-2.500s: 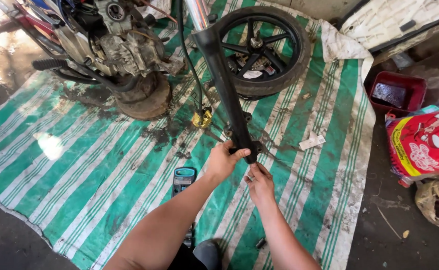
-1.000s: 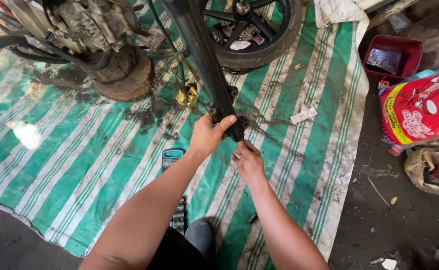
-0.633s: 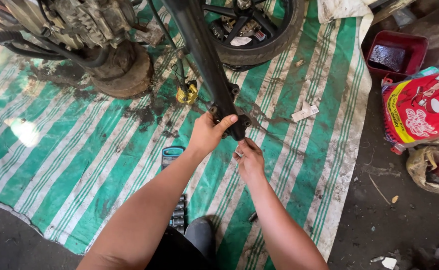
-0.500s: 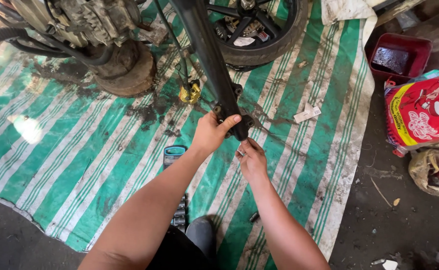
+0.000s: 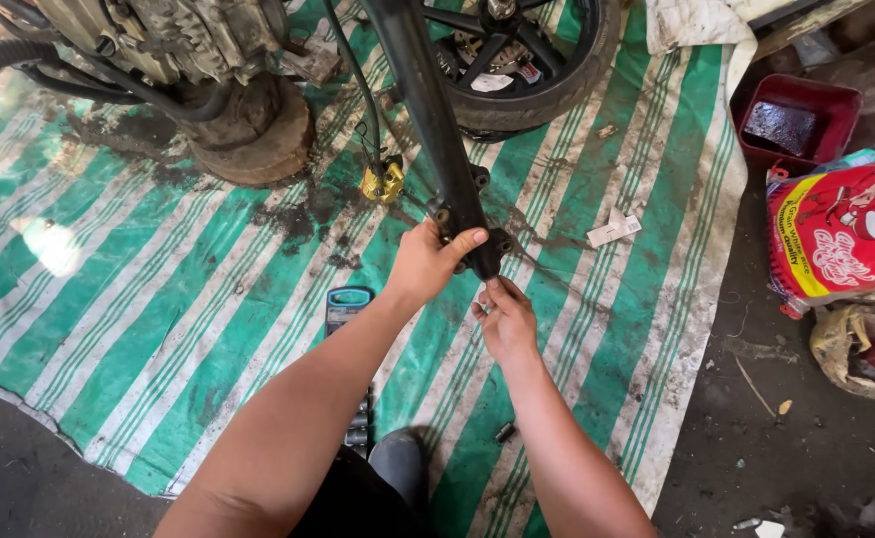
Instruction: Repairing motorcycle front fork components using a hammer and punch.
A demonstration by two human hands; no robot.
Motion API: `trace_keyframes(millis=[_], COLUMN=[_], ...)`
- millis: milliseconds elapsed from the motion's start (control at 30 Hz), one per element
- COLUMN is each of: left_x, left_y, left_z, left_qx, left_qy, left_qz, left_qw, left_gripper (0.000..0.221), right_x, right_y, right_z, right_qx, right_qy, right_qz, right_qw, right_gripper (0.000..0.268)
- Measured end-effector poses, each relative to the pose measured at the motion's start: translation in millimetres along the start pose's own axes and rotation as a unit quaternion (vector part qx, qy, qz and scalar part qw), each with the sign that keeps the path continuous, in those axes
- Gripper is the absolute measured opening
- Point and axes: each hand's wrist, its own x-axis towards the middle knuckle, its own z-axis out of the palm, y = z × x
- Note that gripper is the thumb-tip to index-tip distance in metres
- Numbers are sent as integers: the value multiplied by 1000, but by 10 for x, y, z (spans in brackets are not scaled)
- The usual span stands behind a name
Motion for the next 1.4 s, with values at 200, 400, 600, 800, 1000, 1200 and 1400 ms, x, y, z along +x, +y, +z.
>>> trace_keyframes(millis=[200, 400, 600, 800, 1000, 1200, 1400], left_x=[-26, 11, -1, 32, -11, -39, -45], left_y=[35, -41, -55, -105, -33, 30, 41], left_z=[-14, -23, -7, 4, -25, -30, -34], left_qx=[3, -6, -7, 3, -5, -3, -8], left_qy=[4, 4, 3, 3, -1, -3, 1], left_qz=[4, 10, 10, 16, 19, 18, 14], left_qw=[1000, 1000, 1000, 1000, 1000, 1000, 1000], left_gripper=[49, 51, 48, 47, 42, 45, 44], right_x=[-48, -34, -90, 78, 143, -18, 153], right_y=[-37, -26, -56, 63, 80, -20, 86], right_z=[94, 88, 124, -5, -49, 56, -108], right_qx=[-9, -14, -15, 1, 8, -21, -45], right_qy=[8, 2, 5, -18, -29, -43, -55], right_qz=[1, -3, 21, 4, 4, 6, 3], right_qw=[1000, 1000, 1000, 1000, 1000, 999, 997], right_gripper=[12, 12, 13, 12, 11, 20, 25])
